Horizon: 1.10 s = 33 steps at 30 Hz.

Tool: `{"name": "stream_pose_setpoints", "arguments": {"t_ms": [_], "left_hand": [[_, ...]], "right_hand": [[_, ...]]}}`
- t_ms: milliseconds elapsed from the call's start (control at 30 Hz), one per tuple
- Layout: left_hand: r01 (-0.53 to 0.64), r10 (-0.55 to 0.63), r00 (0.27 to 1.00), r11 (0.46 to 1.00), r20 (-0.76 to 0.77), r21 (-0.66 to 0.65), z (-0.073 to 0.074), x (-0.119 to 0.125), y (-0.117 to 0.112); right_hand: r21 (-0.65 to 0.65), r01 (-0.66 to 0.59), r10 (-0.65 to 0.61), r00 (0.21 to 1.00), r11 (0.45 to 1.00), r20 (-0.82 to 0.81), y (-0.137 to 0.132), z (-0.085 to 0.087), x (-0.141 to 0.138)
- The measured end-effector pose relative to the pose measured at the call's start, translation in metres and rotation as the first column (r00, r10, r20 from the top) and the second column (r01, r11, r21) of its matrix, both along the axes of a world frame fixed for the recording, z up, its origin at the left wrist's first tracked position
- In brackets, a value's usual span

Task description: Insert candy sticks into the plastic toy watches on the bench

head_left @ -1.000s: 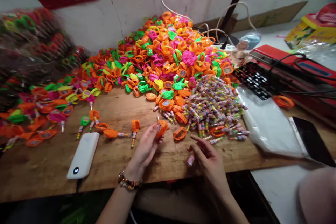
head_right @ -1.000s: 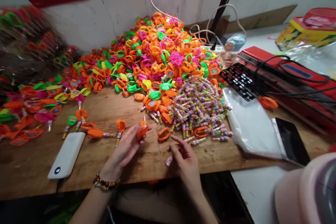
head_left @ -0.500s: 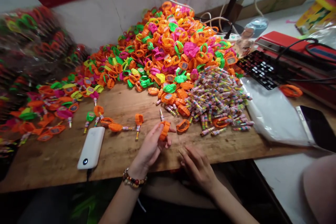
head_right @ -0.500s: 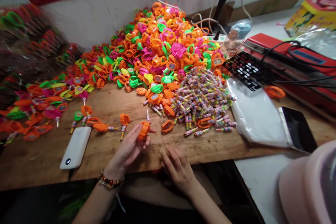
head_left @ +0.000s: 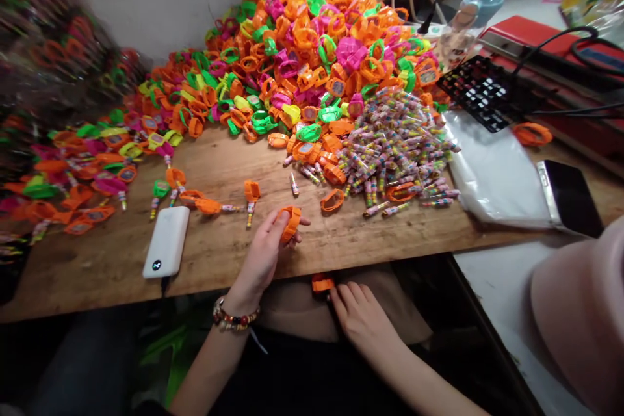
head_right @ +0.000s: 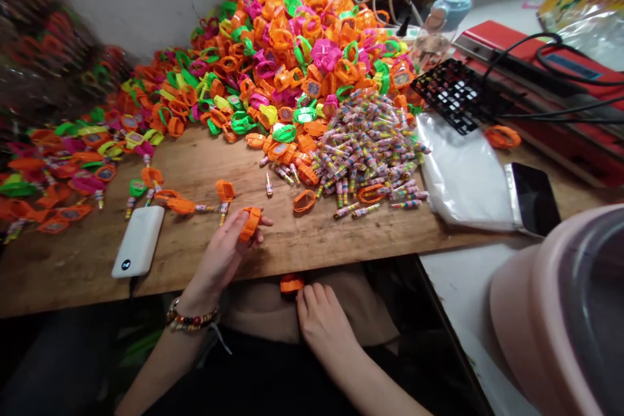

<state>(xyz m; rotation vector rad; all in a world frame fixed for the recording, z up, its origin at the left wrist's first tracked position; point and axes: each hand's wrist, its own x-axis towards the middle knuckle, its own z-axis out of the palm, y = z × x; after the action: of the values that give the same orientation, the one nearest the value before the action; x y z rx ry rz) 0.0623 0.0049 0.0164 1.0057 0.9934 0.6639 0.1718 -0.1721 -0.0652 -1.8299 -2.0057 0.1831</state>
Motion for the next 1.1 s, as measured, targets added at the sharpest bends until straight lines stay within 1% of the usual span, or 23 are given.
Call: {"name": "stream_pose_setpoints", "arguments": {"t_ms": [33, 100, 133, 200, 233, 267, 300, 333, 433, 500, 633, 733, 833, 933, 1000, 1067, 1100], "left_hand": [[0.021, -0.02, 0.999, 0.999, -0.026, 0.025, 0.001, -0.001, -0.004], [0.11, -0.098, 0.989, 0.987, -0.107, 0.117, 0.006, -0.003, -0.011], [0.164, -0.139, 0.978, 0.973, -0.153, 0.165, 0.01, -0.004, -0.014], [0.247, -0.2, 0.956, 0.943, -0.216, 0.221, 0.018, -0.004, -0.02], [0.267, -0.213, 0.949, 0.935, -0.231, 0.233, 0.022, -0.003, -0.022], [0.274, -0.215, 0.946, 0.929, -0.242, 0.247, 0.026, -0.003, -0.024], [0.274, -0.206, 0.945, 0.922, -0.254, 0.274, 0.03, -0.002, -0.025], [0.276, -0.193, 0.943, 0.908, -0.271, 0.315, 0.033, -0.002, -0.025], [0.292, -0.128, 0.929, 0.831, -0.348, 0.474, 0.04, -0.001, -0.022], [0.309, -0.089, 0.917, 0.773, -0.389, 0.553, 0.042, -0.001, -0.017], [0.365, -0.065, 0.897, 0.666, -0.437, 0.65, 0.043, -0.001, -0.01], [0.373, -0.021, 0.89, 0.61, -0.456, 0.699, 0.042, 0.0, -0.007], [0.385, 0.003, 0.878, 0.591, -0.479, 0.709, 0.039, 0.003, -0.003], [0.411, 0.004, 0.858, 0.596, -0.514, 0.69, 0.036, 0.004, 0.002], [0.43, 0.005, 0.842, 0.599, -0.54, 0.676, 0.033, 0.003, 0.005], [0.451, -0.002, 0.824, 0.608, -0.567, 0.653, 0.029, 0.002, 0.007], [0.462, -0.014, 0.814, 0.622, -0.581, 0.632, 0.027, 0.001, 0.009]], "right_hand": [[0.014, 0.027, -0.026, 0.993, 1.0, -0.112, 0.002, 0.01, 0.005], [0.012, 0.067, -0.058, 0.936, 0.998, -0.347, 0.008, 0.035, 0.019], [-0.014, 0.073, -0.071, 0.879, 0.997, -0.472, 0.012, 0.049, 0.027], [-0.065, 0.116, -0.129, 0.731, 0.991, -0.67, 0.022, 0.076, 0.04], [-0.075, 0.133, -0.145, 0.664, 0.988, -0.733, 0.027, 0.088, 0.045], [-0.069, 0.142, -0.144, 0.631, 0.987, -0.763, 0.033, 0.097, 0.048], [-0.049, 0.133, -0.123, 0.624, 0.99, -0.772, 0.039, 0.104, 0.049], [-0.017, 0.11, -0.084, 0.64, 0.994, -0.763, 0.044, 0.109, 0.05], [0.09, 0.042, 0.028, 0.754, 0.995, -0.656, 0.055, 0.112, 0.049], [0.141, 0.032, 0.057, 0.809, 0.989, -0.585, 0.058, 0.109, 0.048], [0.159, 0.008, 0.079, 0.841, 0.987, -0.535, 0.058, 0.101, 0.049], [0.145, -0.011, 0.077, 0.888, 0.989, -0.453, 0.06, 0.099, 0.048], [0.159, -0.021, 0.072, 0.945, 0.987, -0.32, 0.064, 0.1, 0.045], [0.217, 0.003, 0.016, 0.996, 0.976, -0.086, 0.073, 0.099, 0.038], [0.247, 0.037, -0.062, 0.993, 0.968, 0.096, 0.079, 0.097, 0.033], [0.268, 0.061, -0.128, 0.963, 0.962, 0.239, 0.086, 0.094, 0.029], [0.273, 0.061, -0.143, 0.946, 0.96, 0.292, 0.09, 0.092, 0.029]]}}
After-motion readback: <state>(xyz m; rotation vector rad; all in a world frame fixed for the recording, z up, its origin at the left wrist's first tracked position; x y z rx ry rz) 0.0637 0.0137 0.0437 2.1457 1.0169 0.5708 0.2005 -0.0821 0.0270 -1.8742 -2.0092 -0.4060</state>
